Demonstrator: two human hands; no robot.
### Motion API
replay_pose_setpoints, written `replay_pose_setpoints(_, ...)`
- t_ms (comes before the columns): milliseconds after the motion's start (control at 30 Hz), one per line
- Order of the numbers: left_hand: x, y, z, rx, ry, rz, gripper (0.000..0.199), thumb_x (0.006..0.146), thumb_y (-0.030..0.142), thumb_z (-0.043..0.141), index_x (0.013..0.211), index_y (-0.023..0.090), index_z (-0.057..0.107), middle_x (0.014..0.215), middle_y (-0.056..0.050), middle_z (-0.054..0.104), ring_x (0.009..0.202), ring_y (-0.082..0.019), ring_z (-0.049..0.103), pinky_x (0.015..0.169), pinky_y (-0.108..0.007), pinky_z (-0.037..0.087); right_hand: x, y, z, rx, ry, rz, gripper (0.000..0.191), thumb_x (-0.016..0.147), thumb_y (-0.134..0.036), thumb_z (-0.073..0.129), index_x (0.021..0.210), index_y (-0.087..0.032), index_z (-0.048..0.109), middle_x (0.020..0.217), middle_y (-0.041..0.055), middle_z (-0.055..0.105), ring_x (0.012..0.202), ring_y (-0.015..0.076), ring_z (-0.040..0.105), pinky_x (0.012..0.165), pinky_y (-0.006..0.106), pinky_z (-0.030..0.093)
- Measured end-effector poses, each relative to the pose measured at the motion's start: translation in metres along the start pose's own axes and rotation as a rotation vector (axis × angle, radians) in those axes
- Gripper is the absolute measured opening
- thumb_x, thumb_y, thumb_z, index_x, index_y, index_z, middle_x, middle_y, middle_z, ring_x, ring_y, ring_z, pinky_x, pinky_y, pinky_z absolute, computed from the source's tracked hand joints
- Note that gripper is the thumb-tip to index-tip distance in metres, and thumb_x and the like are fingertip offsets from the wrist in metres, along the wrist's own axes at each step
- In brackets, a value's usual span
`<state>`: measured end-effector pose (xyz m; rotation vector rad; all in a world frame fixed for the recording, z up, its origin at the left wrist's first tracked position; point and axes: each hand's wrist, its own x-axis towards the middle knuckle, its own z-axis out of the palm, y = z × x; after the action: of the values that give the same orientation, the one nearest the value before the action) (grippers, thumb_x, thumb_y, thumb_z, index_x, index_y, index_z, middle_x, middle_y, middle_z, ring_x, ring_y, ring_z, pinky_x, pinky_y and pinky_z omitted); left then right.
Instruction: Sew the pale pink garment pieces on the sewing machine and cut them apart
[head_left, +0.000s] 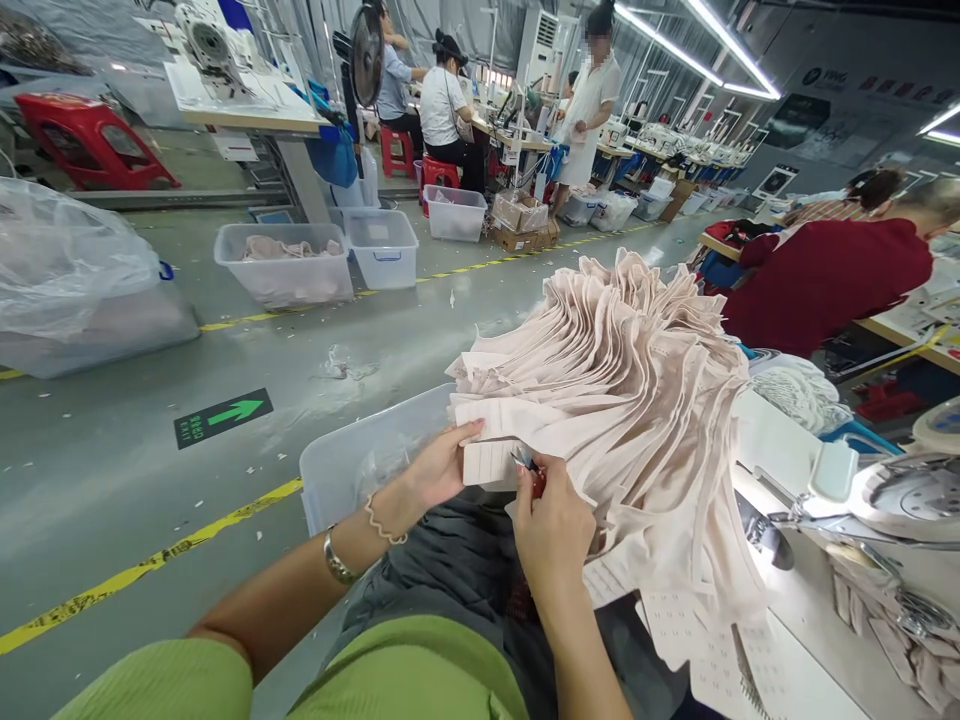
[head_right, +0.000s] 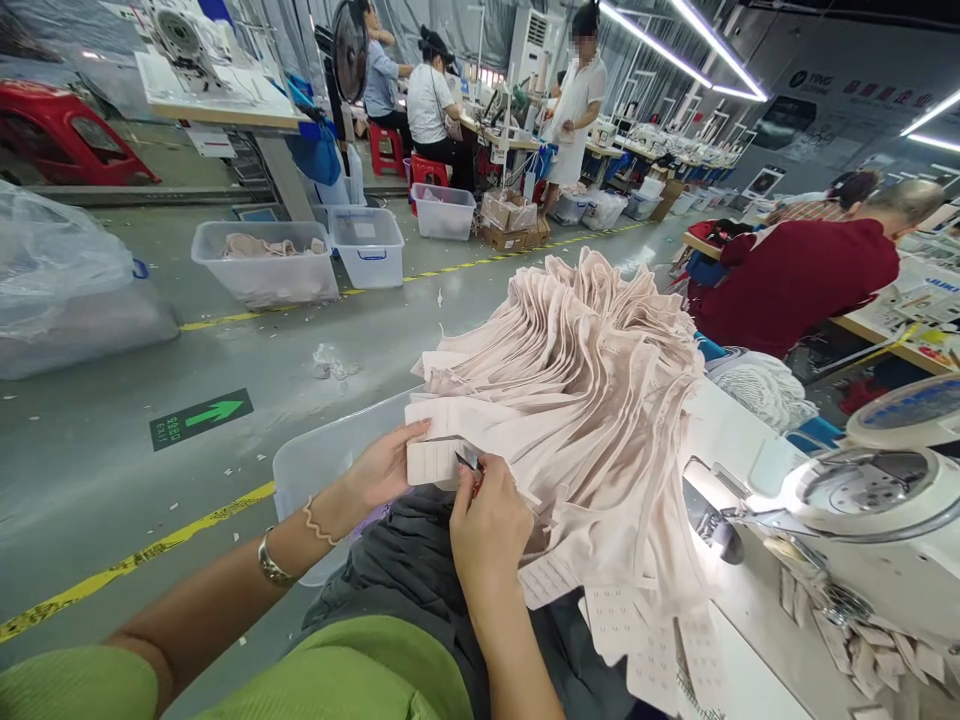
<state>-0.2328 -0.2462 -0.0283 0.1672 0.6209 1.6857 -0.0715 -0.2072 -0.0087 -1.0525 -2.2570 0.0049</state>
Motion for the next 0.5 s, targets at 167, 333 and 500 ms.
replay_pose_setpoints(167, -0.007, -0.007, 0.004, 0.022, -0.017, 0.024, 0.024, 0.086, 0.016, 0.065, 0.109, 0.008, 0.069, 0.103, -0.015, 0.074, 0.096, -0.029, 0.071, 0.095, -0.042, 0.054, 0.005, -0.002, 0.004, -0.088, -0.037, -0.007, 0.030, 0.102, -0.037, 0.035, 0.097, -0.018, 0.058, 0.073, 0.0026, 0.071, 0.061, 0.0149, 0.066, 0.050, 0.025, 0.030)
replay_pose_setpoints(333, -0.016, -0.018, 0.006, 0.020, -0.077, 0.019, 0.026, 0.083, 0.022, 0.072, 0.106, 0.011, 0.071, 0.110, -0.014, 0.072, 0.105, -0.028, 0.067, 0.095, -0.040, 0.052, 0.012, -0.001, 0.012, -0.227, -0.136, 0.001, 0.021, 0.100, -0.032, 0.044, 0.092, -0.019, 0.058, 0.074, 0.0016, 0.071, 0.056, 0.0150, 0.064, 0.048, 0.026, 0.023)
replay_pose_setpoints(500, -0.016, -0.034, -0.007, 0.288, -0.161, -0.152, 0.028, 0.067, 0.009, 0.083, 0.093, 0.011, 0.073, 0.075, -0.005, 0.070, 0.064, -0.015, 0.064, 0.066, -0.027, 0.052, 0.014, 0.002, 0.016, -0.216, -0.100, 0.010, 0.021, 0.099, -0.032, 0.045, 0.092, -0.019, 0.059, 0.071, 0.0017, 0.070, 0.057, 0.0169, 0.065, 0.049, 0.026, 0.027)
